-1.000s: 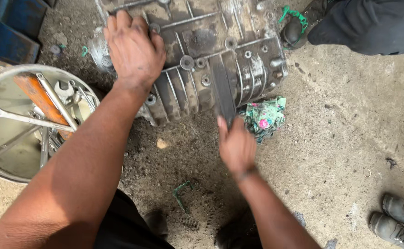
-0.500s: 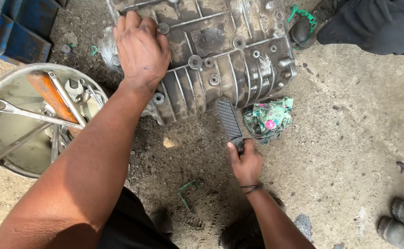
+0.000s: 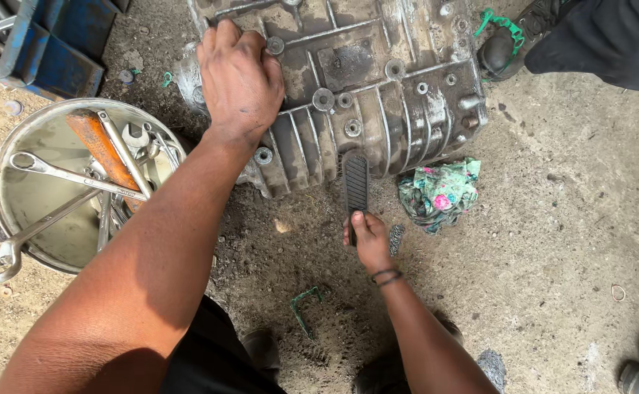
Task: The person scrubs the surface of a metal engine block using a wire brush and then a scraper. They hold the block steady with one hand while cleaning with the other. A second person is present and also works on the engine block.
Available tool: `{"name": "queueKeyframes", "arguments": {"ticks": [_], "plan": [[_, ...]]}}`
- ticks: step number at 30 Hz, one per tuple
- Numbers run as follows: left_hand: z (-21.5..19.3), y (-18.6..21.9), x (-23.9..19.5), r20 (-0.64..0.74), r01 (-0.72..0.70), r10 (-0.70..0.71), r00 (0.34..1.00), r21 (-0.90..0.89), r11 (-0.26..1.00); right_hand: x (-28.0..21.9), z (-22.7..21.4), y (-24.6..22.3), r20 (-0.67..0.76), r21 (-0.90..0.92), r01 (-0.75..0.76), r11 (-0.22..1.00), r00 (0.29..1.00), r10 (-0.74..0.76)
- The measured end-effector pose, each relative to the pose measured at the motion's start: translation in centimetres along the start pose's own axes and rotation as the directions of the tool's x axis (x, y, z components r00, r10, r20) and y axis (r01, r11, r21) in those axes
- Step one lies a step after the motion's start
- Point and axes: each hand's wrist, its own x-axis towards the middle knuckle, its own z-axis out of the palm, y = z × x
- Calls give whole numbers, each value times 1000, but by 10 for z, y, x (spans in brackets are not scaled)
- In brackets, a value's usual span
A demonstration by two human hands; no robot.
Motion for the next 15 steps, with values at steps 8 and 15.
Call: {"name": "queueKeyframes", "arguments": {"ticks": [8, 15], "plan": [[1, 1, -1, -15, 17, -17, 1000, -38, 999, 31, 26, 20, -31, -6, 111, 994, 993, -111], [-4, 6, -5, -58, -11, 11, 998, -12, 1000, 40, -9, 35, 114, -74, 109, 991, 988, -100]]}}
